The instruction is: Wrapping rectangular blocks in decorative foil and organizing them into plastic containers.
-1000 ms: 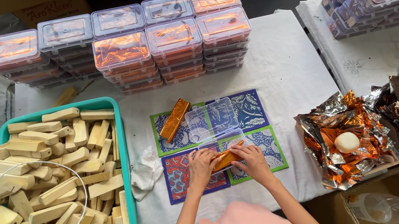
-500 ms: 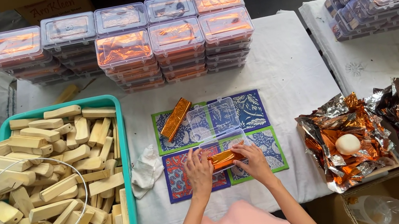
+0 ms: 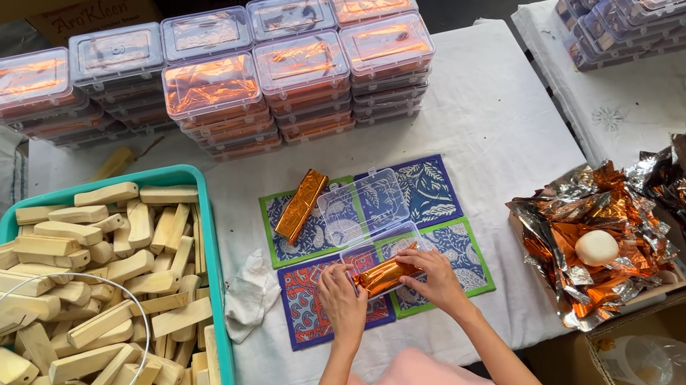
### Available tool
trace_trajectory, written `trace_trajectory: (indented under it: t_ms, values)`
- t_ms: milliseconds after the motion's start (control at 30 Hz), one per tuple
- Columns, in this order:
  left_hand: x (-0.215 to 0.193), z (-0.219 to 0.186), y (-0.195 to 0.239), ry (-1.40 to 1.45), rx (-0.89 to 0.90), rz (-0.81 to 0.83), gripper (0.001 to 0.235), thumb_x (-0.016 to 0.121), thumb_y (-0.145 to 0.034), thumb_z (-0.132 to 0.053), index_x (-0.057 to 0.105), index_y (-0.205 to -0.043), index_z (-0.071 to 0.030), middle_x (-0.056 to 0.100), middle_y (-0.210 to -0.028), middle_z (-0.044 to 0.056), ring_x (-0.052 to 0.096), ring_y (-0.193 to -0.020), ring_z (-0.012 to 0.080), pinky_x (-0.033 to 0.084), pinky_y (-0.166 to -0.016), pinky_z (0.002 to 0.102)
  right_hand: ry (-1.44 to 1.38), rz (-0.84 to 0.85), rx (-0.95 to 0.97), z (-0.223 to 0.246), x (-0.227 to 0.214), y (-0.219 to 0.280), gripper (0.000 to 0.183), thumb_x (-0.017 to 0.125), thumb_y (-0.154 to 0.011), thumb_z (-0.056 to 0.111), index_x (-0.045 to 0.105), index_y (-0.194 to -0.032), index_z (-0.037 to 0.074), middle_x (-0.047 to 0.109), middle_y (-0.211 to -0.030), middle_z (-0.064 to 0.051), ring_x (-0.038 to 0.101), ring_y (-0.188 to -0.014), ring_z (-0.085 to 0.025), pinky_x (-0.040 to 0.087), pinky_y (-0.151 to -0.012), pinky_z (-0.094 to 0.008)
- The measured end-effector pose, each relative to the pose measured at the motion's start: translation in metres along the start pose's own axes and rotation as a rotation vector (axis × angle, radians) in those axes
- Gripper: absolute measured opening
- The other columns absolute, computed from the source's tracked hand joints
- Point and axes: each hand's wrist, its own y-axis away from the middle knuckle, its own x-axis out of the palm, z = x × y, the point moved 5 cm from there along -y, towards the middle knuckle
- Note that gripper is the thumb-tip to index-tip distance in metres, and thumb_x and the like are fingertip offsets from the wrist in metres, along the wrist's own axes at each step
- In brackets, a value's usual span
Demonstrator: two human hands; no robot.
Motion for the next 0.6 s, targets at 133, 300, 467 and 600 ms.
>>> trace_trajectory:
  t_ms: [133, 300, 467, 600]
  values:
    - [0.019, 0.014, 0.007, 0.143, -0.165, -0.009, 0.048, 0.075, -0.081, -0.009, 0.051, -0.123, -0.01, 0.06, -0.121, 0.014, 0.057, -0.118, 0.033, 0.046, -0.098, 0.047, -0.116, -0.025, 0.039, -0.001, 0.0, 0.001, 0.045, 0.08, -0.081, 0.021, 0.072, -0.125, 0.012, 0.069, -0.133, 0.0, 0.062, -0.121, -0.025, 0.049, -0.106, -0.04]
    - [0.011, 0.02, 0.006, 0.369, -0.361, 0.054, 0.044, 0.072, -0.086, -0.011, 0.051, -0.125, -0.01, 0.069, -0.117, 0.007, 0.073, -0.101, 0.0234, 0.056, -0.083, 0.04, -0.17, -0.031, 0.077, 0.0, 0.001, 0.0, 0.046, 0.083, -0.078, 0.018, 0.074, -0.123, 0.011, 0.07, -0.133, -0.002, 0.061, -0.122, -0.026, 0.048, -0.104, -0.039]
    - [0.013, 0.037, -0.013, 0.431, -0.374, 0.036, 0.039, 0.073, -0.087, -0.01, 0.057, -0.123, -0.01, 0.074, -0.115, 0.005, 0.077, -0.094, 0.0197, 0.059, -0.077, 0.037, -0.165, -0.014, 0.108, -0.003, 0.008, -0.007, 0.046, 0.083, -0.078, 0.017, 0.074, -0.123, 0.012, 0.07, -0.133, -0.001, 0.061, -0.125, -0.025, 0.046, -0.107, -0.04]
    - [0.026, 0.065, -0.018, 0.606, -0.395, 0.131, 0.036, 0.078, -0.085, -0.017, 0.063, -0.117, -0.01, 0.076, -0.115, 0.004, 0.077, -0.096, 0.0174, 0.06, -0.076, 0.034, -0.199, -0.045, 0.092, -0.006, 0.01, -0.011, 0.043, 0.083, -0.081, 0.017, 0.075, -0.122, 0.013, 0.07, -0.133, -0.001, 0.06, -0.126, -0.025, 0.046, -0.109, -0.04]
